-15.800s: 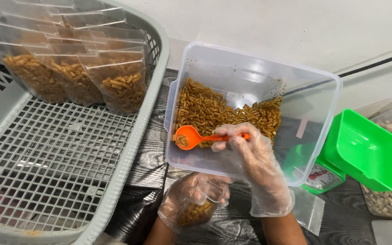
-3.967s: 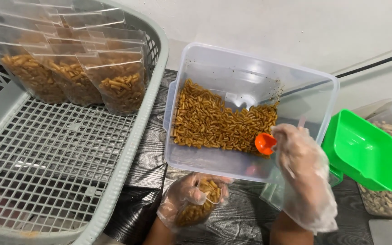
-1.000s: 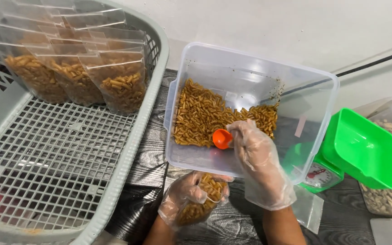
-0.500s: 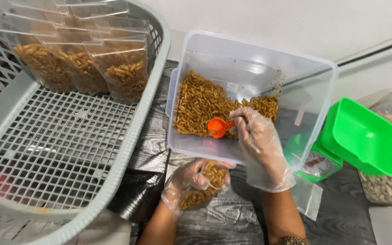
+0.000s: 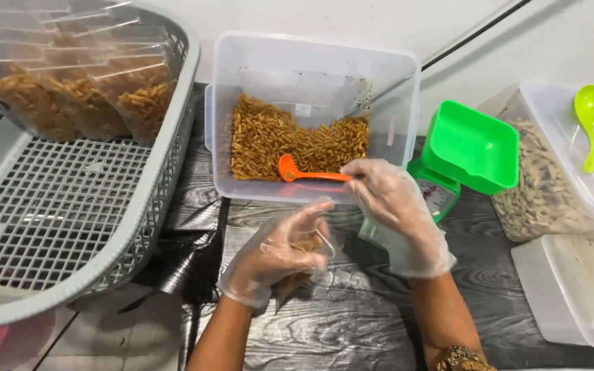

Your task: Packaging small brown snacks into plastic bags using a spoon and placing them in a basket.

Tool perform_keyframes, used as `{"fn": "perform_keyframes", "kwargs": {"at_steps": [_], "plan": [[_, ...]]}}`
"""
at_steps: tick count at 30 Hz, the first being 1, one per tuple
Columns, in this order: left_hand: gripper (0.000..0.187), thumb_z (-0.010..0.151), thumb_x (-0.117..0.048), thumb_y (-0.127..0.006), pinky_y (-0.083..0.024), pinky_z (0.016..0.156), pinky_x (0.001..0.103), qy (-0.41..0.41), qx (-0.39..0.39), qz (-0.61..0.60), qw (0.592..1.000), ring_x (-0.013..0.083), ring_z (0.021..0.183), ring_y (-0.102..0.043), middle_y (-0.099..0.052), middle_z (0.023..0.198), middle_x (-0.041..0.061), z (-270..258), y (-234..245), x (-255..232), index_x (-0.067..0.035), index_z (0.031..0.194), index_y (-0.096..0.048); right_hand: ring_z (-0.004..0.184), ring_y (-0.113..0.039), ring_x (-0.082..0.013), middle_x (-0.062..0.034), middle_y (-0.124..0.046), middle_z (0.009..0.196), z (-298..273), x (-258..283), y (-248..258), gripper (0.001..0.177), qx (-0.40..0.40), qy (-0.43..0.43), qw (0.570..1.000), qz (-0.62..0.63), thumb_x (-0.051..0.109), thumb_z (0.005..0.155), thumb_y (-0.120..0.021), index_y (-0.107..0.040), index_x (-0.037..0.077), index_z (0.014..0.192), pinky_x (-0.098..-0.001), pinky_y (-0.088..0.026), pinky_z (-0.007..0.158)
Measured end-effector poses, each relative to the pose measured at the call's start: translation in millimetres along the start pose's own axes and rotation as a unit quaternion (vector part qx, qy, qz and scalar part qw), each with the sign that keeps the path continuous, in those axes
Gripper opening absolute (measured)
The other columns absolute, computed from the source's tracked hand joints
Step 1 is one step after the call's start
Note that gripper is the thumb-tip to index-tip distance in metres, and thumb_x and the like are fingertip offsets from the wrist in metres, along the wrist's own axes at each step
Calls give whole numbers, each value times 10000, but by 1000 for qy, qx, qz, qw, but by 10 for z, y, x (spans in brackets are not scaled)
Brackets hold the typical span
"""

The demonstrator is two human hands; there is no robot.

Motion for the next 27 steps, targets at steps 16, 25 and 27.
{"fn": "perform_keyframes", "kwargs": {"at_steps": [16, 25, 27], "plan": [[1336, 620, -517, -916, -339, 1232, 514, 239, -96, 386, 886, 394, 1472, -390, -346, 1639, 158, -557, -168, 58, -319, 1655, -94, 739, -690, -354, -123, -682, 800, -700, 490, -286, 135, -16, 221, 944, 245, 250, 973, -663, -699, 121, 987, -445, -589, 685], [815, 655, -462, -899, -524, 1069, 483, 244, -110, 288, 919, 377, 1264, -644, -715, 1312, 138, -612, -146, 278, -265, 1396, -623, 874, -765, -273, -106, -783, 967, -557, 385, -122, 196, -2, 149, 919, 365, 300, 974, -668, -755, 126, 950, -396, -595, 798], [788, 659, -463, -898, -529, 1056, 478, 245, -116, 287, 919, 369, 1245, -653, -722, 1288, 132, -642, -136, 329, -262, 1374, -634, 902, -767, -259, -106, -791, 998, -561, 379, -190, 188, -1, 137, 913, 385, 292, 966, -681, -758, 121, 952, -390, -592, 817]]}}
Point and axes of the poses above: each hand's wrist, its own z-axis towards the middle knuckle, its own y-axis out of the back of the hand, x = y × z, the point moved 9 cm from there along z, towards the middle knuckle
